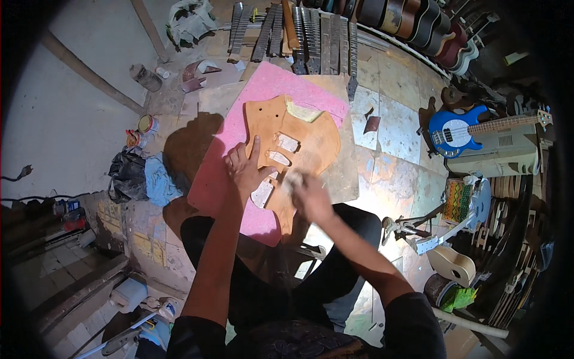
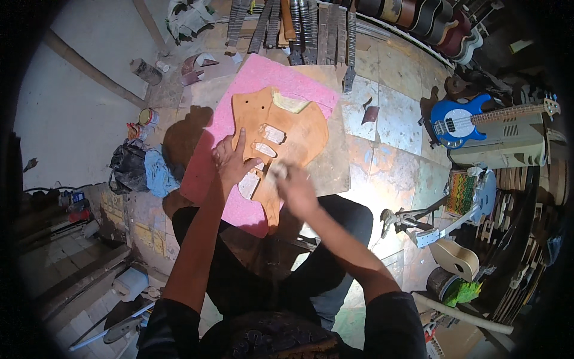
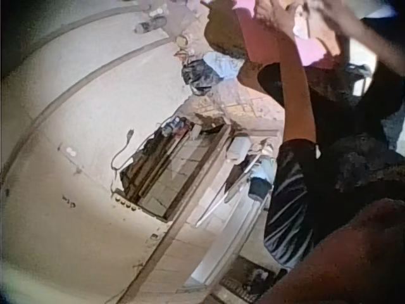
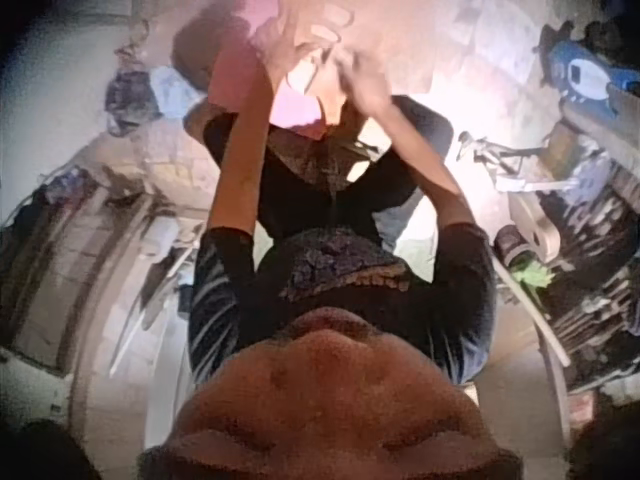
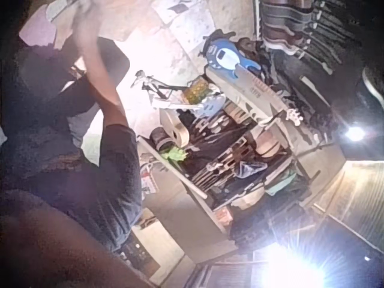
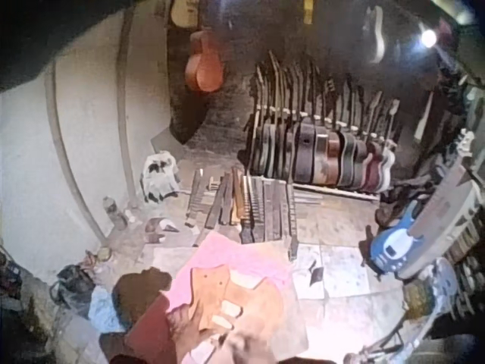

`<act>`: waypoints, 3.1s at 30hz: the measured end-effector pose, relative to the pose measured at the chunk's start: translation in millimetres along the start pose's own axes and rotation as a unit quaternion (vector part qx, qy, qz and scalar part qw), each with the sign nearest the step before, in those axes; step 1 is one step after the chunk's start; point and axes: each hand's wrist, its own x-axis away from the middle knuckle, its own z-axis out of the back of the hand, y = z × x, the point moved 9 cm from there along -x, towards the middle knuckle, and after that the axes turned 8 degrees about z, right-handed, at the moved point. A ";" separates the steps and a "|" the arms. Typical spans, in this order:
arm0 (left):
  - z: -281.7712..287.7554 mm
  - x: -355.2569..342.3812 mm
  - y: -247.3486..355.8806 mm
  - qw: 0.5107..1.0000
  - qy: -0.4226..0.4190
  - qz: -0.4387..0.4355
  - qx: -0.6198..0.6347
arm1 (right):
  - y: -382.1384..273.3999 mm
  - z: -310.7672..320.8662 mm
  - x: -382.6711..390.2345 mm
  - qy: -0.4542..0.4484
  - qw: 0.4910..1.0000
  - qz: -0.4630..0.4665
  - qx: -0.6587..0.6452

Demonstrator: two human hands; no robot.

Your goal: The person sands the surface of a wooden guitar body by hand using a small piece of sandpaper, moving it back and forth over the wood.

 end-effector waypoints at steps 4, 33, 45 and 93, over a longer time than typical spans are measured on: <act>-5.1 -1.7 6.2 1.000 0.002 -0.012 0.008 | 110.1 68.4 -42.6 0.104 0.982 -0.145 0.065; 3.0 -4.3 15.0 0.998 -0.057 0.029 0.016 | 88.8 54.4 -38.4 0.101 0.972 -0.192 0.091; 8.4 -3.0 16.5 0.999 -0.041 0.030 0.020 | 78.8 46.0 -42.1 0.094 0.980 -0.148 0.090; 2.3 -7.9 6.6 0.999 -0.043 0.032 0.003 | -35.0 -30.9 23.0 0.054 0.990 -0.116 0.057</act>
